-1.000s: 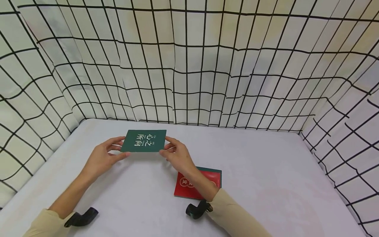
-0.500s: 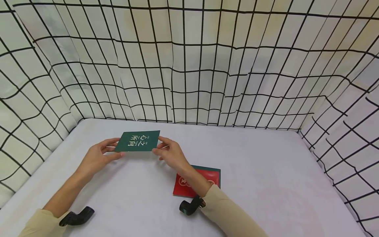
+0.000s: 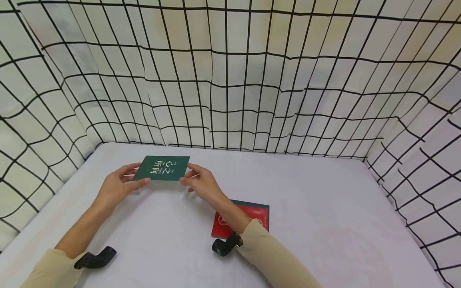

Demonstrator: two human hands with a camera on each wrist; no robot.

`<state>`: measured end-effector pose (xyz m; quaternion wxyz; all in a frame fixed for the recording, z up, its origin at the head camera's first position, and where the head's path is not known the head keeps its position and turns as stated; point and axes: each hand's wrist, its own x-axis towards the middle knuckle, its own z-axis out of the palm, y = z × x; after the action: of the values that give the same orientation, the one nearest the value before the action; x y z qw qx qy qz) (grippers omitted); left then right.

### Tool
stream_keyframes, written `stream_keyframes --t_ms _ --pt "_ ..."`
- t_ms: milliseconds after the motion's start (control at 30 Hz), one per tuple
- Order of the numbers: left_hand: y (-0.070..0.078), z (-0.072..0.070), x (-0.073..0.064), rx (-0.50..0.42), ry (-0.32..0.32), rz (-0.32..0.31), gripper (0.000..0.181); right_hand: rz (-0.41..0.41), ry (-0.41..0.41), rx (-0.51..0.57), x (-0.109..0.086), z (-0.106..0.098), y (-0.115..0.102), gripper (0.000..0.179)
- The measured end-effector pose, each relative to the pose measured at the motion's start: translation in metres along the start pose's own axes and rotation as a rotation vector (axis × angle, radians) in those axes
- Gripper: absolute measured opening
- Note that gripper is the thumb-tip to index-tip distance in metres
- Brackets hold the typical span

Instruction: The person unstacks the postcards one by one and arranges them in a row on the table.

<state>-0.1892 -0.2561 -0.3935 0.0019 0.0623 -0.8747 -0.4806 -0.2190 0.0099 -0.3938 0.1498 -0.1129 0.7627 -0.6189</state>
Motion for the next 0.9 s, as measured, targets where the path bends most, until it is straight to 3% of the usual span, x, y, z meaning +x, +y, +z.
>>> stream_keyframes --t_ms 333,900 --pt "-0.003 -0.003 0.004 -0.002 0.045 0.005 0.081 0.007 -0.016 0.04 0.006 0.012 -0.001 0.059" --pt "-0.017 -0.007 0.012 -0.042 0.139 -0.07 0.075 0.024 -0.032 0.063 0.013 0.036 0.0 0.055"
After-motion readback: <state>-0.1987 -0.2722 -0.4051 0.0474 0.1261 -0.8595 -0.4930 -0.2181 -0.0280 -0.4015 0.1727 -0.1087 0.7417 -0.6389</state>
